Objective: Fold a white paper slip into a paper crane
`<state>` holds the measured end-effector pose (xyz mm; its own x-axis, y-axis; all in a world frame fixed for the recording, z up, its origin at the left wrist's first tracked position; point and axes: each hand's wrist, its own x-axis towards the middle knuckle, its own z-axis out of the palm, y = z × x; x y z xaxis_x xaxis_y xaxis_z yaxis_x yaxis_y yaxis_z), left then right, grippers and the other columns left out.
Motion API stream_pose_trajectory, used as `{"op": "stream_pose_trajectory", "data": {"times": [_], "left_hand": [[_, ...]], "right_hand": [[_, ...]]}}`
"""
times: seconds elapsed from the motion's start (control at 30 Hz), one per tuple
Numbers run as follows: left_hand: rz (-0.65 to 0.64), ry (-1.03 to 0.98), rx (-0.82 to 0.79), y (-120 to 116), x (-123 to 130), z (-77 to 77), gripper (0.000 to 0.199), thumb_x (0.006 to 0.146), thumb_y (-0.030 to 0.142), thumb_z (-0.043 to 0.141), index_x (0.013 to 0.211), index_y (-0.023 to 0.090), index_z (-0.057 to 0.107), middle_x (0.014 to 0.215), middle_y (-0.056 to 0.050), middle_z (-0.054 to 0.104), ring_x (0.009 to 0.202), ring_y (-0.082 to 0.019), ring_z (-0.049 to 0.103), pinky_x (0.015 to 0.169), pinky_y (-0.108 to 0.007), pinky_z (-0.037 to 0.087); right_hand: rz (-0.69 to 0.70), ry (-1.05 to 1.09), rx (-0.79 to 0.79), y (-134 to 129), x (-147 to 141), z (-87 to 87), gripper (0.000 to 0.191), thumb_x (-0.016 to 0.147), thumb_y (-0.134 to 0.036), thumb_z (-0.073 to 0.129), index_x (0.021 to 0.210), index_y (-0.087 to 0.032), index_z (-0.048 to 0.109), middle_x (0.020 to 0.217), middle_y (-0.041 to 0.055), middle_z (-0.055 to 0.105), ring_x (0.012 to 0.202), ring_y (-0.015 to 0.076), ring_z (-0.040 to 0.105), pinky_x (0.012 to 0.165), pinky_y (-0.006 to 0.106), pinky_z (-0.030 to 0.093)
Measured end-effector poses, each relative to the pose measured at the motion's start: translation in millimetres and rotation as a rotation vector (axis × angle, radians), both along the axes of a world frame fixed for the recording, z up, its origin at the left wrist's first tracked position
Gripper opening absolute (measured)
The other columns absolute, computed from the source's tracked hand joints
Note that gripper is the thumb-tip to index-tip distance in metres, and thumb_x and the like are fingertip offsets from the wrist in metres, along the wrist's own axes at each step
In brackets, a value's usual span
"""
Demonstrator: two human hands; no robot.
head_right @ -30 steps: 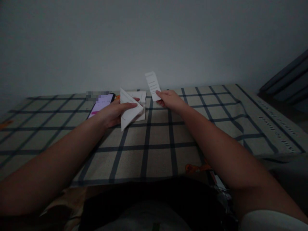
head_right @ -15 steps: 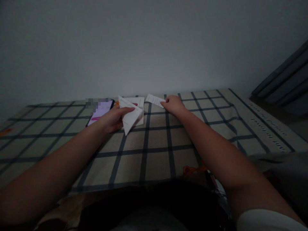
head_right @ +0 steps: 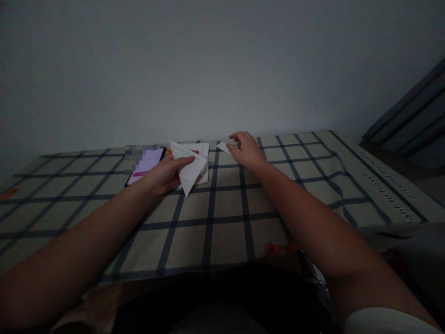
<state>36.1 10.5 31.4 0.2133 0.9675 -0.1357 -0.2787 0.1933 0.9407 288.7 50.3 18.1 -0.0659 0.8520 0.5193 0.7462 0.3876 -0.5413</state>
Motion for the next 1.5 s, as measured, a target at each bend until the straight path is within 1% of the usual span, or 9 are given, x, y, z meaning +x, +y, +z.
{"op": "stream_pose_trajectory", "data": {"times": [0.1, 0.33, 0.67, 0.87, 1.03, 1.17, 1.27, 1.37, 1.5], "left_hand": [[-0.008, -0.006, 0.008, -2, 2, 0.8, 0.025, 0.088, 0.011, 0.071, 0.113, 0.013, 0.074, 0.093, -0.009, 0.08, 0.082, -0.017, 0.076, 0.09, -0.031, 0.063], [-0.077, 0.011, 0.073, 0, 4, -7.4, 0.026, 0.089, 0.014, 0.072, 0.115, 0.014, 0.072, 0.1, -0.01, 0.08, 0.08, -0.015, 0.074, 0.08, -0.024, 0.061], [0.101, 0.018, 0.228, 7, 0, -7.5, 0.048, 0.072, 0.023, 0.087, 0.115, 0.017, 0.066, 0.083, 0.001, 0.072, 0.065, -0.009, 0.065, 0.06, -0.018, 0.052], [0.118, 0.122, 0.349, -2, 5, -9.4, 0.08, 0.074, 0.021, 0.083, 0.147, 0.025, 0.05, 0.106, -0.003, 0.075, 0.078, -0.013, 0.07, 0.073, -0.027, 0.058], [0.028, 0.137, 0.334, -12, 11, -11.7, 0.064, 0.084, 0.039, 0.078, 0.144, 0.026, 0.06, 0.127, -0.009, 0.074, 0.102, -0.021, 0.073, 0.088, -0.032, 0.059], [-0.154, 0.166, 0.417, -20, 13, -8.5, 0.091, 0.07, 0.035, 0.09, 0.153, 0.03, 0.052, 0.151, -0.009, 0.061, 0.135, -0.029, 0.061, 0.107, -0.036, 0.052], [-0.149, 0.26, 0.464, -22, 13, -7.0, 0.109, 0.064, 0.023, 0.093, 0.16, 0.031, 0.042, 0.155, -0.011, 0.057, 0.141, -0.029, 0.056, 0.115, -0.037, 0.046], [-0.159, 0.229, 0.368, -18, 10, -10.3, 0.105, 0.072, 0.028, 0.088, 0.163, 0.031, 0.036, 0.145, -0.011, 0.064, 0.125, -0.025, 0.067, 0.107, -0.038, 0.053], [-0.113, 0.128, 0.294, -9, 7, -16.1, 0.071, 0.078, 0.031, 0.084, 0.144, 0.028, 0.059, 0.127, -0.007, 0.074, 0.114, -0.024, 0.071, 0.1, -0.037, 0.058]], "right_hand": [[0.273, 0.022, -0.123, -13, -19, 4.9, 0.033, 0.097, -0.045, 0.057, 0.086, -0.017, 0.072, 0.093, 0.0099, 0.072, 0.089, 0.0222, 0.064, 0.083, 0.036, 0.047], [0.536, 0.199, -0.267, -29, -43, 0.1, 0.033, 0.089, -0.047, 0.061, 0.087, -0.016, 0.071, 0.082, 0.0031, 0.068, 0.074, 0.0157, 0.057, 0.07, 0.03, 0.04], [0.53, 0.438, -0.424, -31, -36, 8.6, 0.041, 0.08, -0.055, 0.076, 0.076, -0.016, 0.063, 0.071, -0.0003, 0.059, 0.067, 0.0127, 0.051, 0.065, 0.029, 0.038], [0.607, 0.404, -0.412, -36, -38, 8.9, 0.044, 0.082, -0.058, 0.075, 0.074, -0.017, 0.06, 0.069, -0.0012, 0.058, 0.066, 0.0119, 0.05, 0.063, 0.028, 0.037], [0.638, 0.487, -0.371, -43, -42, 13.3, 0.046, 0.081, -0.061, 0.076, 0.075, -0.018, 0.059, 0.071, -0.0012, 0.058, 0.068, 0.0124, 0.052, 0.065, 0.028, 0.041], [0.683, 0.498, -0.333, -44, -45, 14.6, 0.046, 0.079, -0.061, 0.077, 0.075, -0.018, 0.061, 0.074, 0.0005, 0.061, 0.072, 0.0142, 0.055, 0.07, 0.029, 0.044], [0.702, 0.452, -0.338, -43, -44, 14.2, 0.043, 0.081, -0.058, 0.075, 0.073, -0.018, 0.061, 0.075, 0.001, 0.06, 0.074, 0.0148, 0.055, 0.07, 0.029, 0.043], [0.669, 0.396, -0.317, -41, -42, 14.0, 0.042, 0.085, -0.056, 0.07, 0.071, -0.018, 0.058, 0.07, -0.0008, 0.055, 0.069, 0.0131, 0.049, 0.065, 0.028, 0.038], [0.646, 0.36, -0.309, -39, -38, 12.9, 0.04, 0.085, -0.054, 0.069, 0.071, -0.018, 0.057, 0.07, -0.0017, 0.053, 0.068, 0.0123, 0.048, 0.065, 0.028, 0.037]]}}
